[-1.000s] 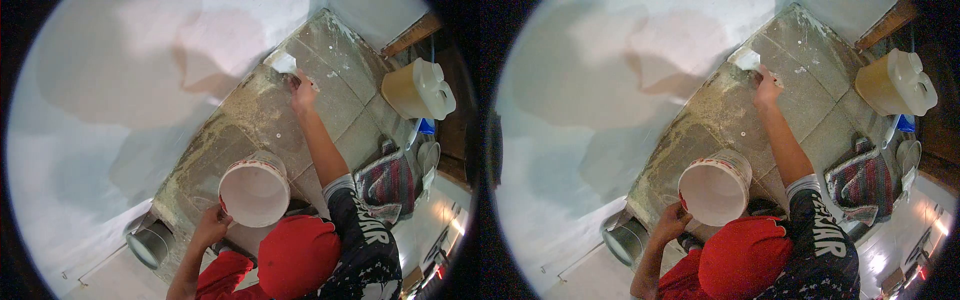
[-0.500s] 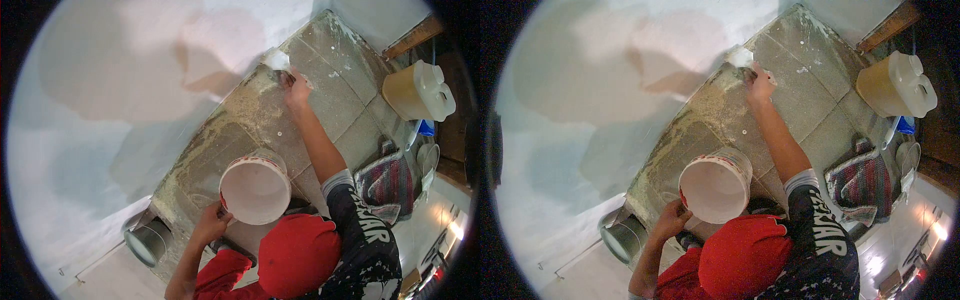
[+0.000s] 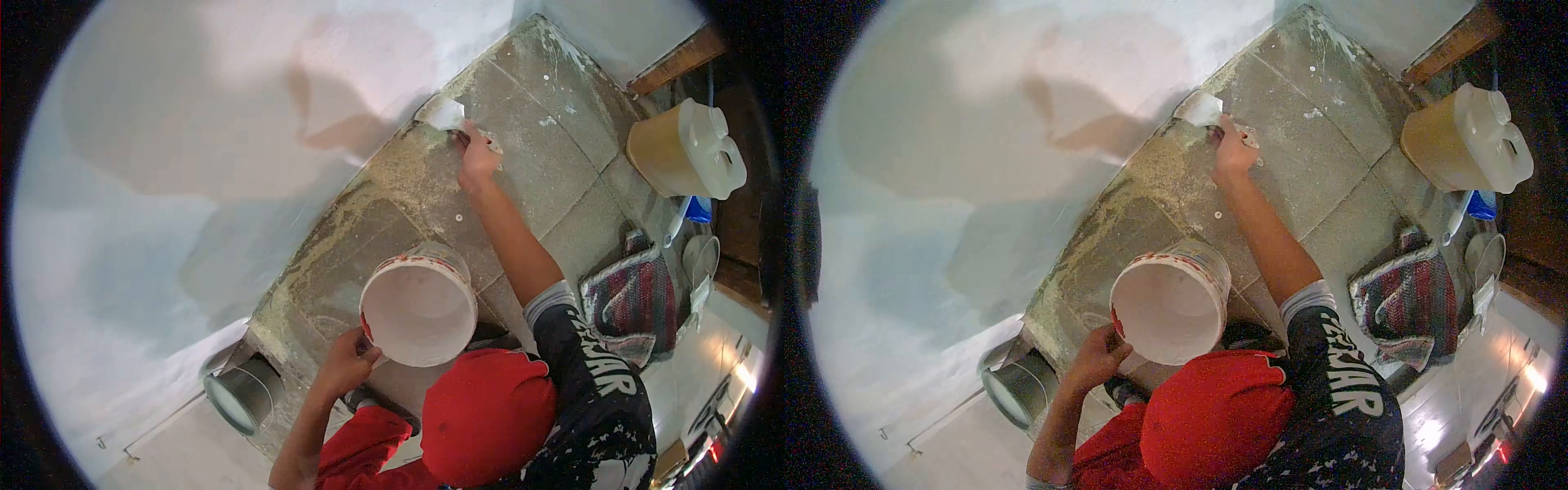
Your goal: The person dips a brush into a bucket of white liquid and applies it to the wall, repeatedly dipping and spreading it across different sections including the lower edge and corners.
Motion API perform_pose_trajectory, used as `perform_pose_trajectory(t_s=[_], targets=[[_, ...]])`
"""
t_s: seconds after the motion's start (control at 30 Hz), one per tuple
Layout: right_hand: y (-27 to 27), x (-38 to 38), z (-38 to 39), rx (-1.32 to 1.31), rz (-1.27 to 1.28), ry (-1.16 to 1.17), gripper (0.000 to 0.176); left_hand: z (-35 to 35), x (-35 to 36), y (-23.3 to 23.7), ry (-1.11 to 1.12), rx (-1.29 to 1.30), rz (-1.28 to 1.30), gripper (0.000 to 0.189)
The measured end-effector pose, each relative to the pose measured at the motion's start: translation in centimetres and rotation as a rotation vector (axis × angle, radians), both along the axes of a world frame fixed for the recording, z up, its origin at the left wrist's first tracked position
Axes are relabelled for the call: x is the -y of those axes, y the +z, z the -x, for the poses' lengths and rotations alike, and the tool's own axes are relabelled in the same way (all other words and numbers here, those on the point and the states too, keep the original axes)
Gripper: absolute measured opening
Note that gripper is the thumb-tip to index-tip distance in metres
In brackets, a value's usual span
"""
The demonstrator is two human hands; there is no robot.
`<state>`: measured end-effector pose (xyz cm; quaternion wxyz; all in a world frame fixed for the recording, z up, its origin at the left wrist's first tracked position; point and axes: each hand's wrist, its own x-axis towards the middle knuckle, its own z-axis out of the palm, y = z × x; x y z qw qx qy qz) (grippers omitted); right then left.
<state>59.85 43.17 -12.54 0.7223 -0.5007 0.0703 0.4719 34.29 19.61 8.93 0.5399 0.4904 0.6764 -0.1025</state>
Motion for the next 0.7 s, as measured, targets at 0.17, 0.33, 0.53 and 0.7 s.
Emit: perform_pose_trajectory(t_s=[0.17, 0.33, 0.53, 0.7], targets=[[1.2, -0.2, -0.9, -0.074, -0.074, 0.013, 0.011, 0.8, 0.9, -1.1, 0.066, 0.068, -0.063, 0.031], [2.1, 1.5, -2.6, -0.154, -0.288, 0.020, 0.009, 0.8, 0.9, -1.1, 0.072, 0.070, -0.031, 0.032], [0.1, 1.2, -0.3, 0.009, -0.069, 0.042, 0.012, 0.2, 0.3, -0.1, 0.029, 0.033, -0.047, 0.031], [4.3, 0.6, -0.4, -0.243, -0.212, 0.044, 0.013, 1.8, 1.8, -2.6, 0.059, 0.090, -0.100, 0.031]])
